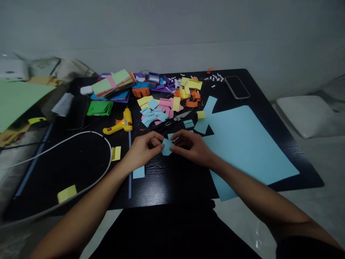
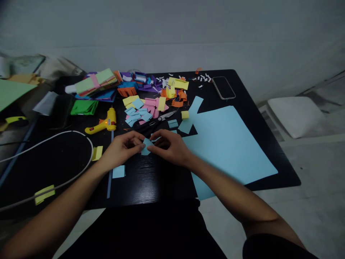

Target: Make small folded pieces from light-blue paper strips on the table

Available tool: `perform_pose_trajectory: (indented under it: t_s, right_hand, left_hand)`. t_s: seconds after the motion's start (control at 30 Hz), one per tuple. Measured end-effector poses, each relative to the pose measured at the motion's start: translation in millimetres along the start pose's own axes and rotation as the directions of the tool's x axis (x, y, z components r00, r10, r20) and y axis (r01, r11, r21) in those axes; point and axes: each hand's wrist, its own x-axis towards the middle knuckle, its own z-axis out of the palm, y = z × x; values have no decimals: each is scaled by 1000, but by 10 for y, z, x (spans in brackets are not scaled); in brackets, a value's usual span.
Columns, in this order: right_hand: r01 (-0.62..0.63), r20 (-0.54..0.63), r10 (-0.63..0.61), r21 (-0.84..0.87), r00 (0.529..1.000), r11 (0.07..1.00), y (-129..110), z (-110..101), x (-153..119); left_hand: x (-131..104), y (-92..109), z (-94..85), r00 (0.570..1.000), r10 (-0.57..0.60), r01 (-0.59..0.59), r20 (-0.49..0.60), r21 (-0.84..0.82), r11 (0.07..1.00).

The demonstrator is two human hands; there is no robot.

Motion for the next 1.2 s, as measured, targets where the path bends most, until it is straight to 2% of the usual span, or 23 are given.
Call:
perform_pose_trajectory:
  t_s: [0.1,0.3,0.57,0.67,0.73,0.83,0.9,1.0,1.2]
  right_hand:
    - [-45,58,46,-8,997,999,20,-21,8]
    - [-122,67,117,68,991,990,79,-24,20]
    - [-133,67,128,88,990,987,91,-32,29]
    - [-53,4,53,-54,999,997,77,-13,19]
    - [64,-45,-74,-197,996,978,60,7,8]
    - [246,-88,-294,-353,952,903,38,37,-5]
    - [315,-104,-382,-391,918,864,32,54,-10]
    - [352,-119,-425,-390,897,851,32,77,-16]
    - [330,-120,-384,-322,915,887,22,96,-30]
  left_hand:
    - [5,1,-1,999,18,-17,-40,24,1000]
    - [-3,-1,-2,998,44,-41,-47,64,997]
    - [-11,-33,22,996,65,-61,-62,69,996]
    - [-20,-1,27,995,84,-81,-45,69,994]
    - [-30,31,22,995,97,-96,-16,81,992]
    - [-41,77,11,993,114,-116,23,93,989]
    - [-42,96,8,994,100,-103,34,88,991]
    - [-38,103,19,996,78,-80,34,70,994]
    - [-43,98,42,994,109,-107,-13,124,986]
